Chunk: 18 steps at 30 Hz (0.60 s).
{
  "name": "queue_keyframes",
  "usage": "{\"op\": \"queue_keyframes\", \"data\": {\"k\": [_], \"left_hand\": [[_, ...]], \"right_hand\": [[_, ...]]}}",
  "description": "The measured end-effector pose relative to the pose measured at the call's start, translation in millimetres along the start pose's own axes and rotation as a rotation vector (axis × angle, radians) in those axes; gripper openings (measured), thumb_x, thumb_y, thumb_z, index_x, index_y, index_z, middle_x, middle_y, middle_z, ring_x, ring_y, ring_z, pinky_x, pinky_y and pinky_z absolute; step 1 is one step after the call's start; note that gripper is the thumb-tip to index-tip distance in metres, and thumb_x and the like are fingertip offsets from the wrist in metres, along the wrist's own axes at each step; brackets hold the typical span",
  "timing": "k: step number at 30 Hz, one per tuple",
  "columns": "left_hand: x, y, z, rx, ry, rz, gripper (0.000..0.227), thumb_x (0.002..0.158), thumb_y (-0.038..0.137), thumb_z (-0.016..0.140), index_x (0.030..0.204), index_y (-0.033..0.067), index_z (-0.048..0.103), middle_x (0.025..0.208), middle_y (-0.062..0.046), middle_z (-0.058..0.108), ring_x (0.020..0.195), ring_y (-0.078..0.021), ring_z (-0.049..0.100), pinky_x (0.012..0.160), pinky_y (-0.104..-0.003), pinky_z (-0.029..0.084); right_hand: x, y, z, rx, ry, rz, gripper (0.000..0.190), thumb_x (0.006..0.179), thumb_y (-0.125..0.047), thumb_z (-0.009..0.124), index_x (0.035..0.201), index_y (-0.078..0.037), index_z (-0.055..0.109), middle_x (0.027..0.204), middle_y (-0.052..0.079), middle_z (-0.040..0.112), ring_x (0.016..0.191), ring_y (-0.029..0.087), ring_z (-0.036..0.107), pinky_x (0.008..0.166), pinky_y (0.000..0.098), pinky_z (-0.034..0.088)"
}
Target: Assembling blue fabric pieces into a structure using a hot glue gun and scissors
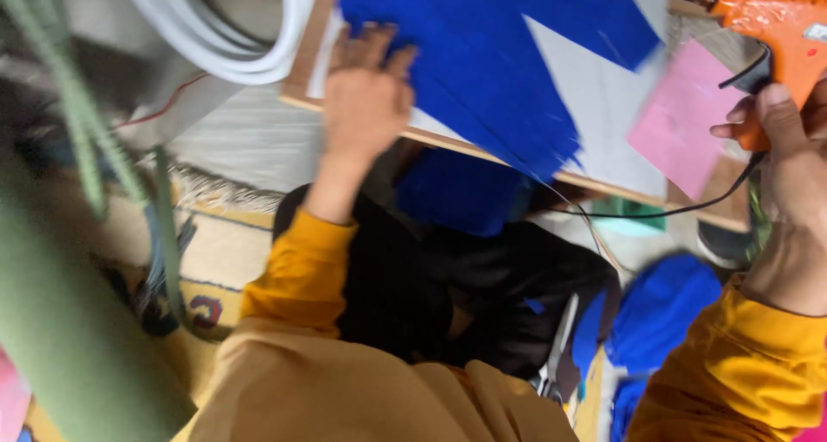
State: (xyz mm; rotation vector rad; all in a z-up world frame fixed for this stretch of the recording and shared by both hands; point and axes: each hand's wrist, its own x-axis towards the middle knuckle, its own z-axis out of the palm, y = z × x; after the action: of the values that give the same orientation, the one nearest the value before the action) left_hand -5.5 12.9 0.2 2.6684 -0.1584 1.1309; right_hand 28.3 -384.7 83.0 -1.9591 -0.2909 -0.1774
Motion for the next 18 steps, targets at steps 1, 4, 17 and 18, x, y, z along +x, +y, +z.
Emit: {"op": "queue_keyframes", "data": {"k": [1, 4, 17, 18], "left_hand": [[-1.5, -1.5, -2.1, 0.020, 0.008, -0.024, 0.032, 0.071, 0.011, 0.061, 0.102, 0.0077, 0.067, 0.113, -0.012, 0.054, 0.107, -0.0257, 0.049, 0.099, -0.043, 0.030], [-0.3, -1.2, -3.8, -0.043, 0.056, -0.074, 0.030, 0.070, 0.009, 0.058, 0.098, 0.0063, 0.069, 0.109, -0.017, 0.058, 0.102, -0.0287, 0.056, 0.099, -0.041, 0.033], [-1.7, -6.8, -6.8, -0.188, 0.066, -0.119, 0.027, 0.068, 0.013, 0.058, 0.091, 0.0016, 0.068, 0.110, -0.020, 0.057, 0.105, -0.0331, 0.056, 0.095, -0.041, 0.039], [-1.2, -6.6, -6.9, -0.189, 0.074, -0.120, 0.026, 0.069, 0.013, 0.059, 0.090, 0.0017, 0.068, 0.110, -0.019, 0.057, 0.105, -0.0324, 0.056, 0.094, -0.040, 0.040]], "right_hand": [[7.6, -20.2, 23.3, 0.004, -0.029, -0.014, 0.027, 0.110, -0.016, 0.041, 0.135, -0.007, 0.036, 0.111, 0.002, 0.045, 0.095, 0.007, 0.050, 0.088, 0.0197, 0.052], [28.8, -65.4, 84.5, -0.272, -0.152, -0.162, 0.017, 0.113, 0.003, 0.040, 0.129, 0.003, 0.039, 0.106, 0.010, 0.050, 0.080, 0.012, 0.050, 0.072, 0.0181, 0.042], [61.1, -103.1, 233.8, -0.420, -0.367, -0.377, 0.019, 0.094, 0.007, 0.057, 0.108, 0.013, 0.046, 0.077, 0.014, 0.055, 0.056, 0.015, 0.056, 0.051, 0.0230, 0.047], [61.5, -102.2, 236.7, -0.456, -0.352, -0.410, 0.020, 0.092, 0.007, 0.059, 0.107, 0.014, 0.046, 0.078, 0.015, 0.057, 0.055, 0.016, 0.057, 0.049, 0.0230, 0.048]]}}
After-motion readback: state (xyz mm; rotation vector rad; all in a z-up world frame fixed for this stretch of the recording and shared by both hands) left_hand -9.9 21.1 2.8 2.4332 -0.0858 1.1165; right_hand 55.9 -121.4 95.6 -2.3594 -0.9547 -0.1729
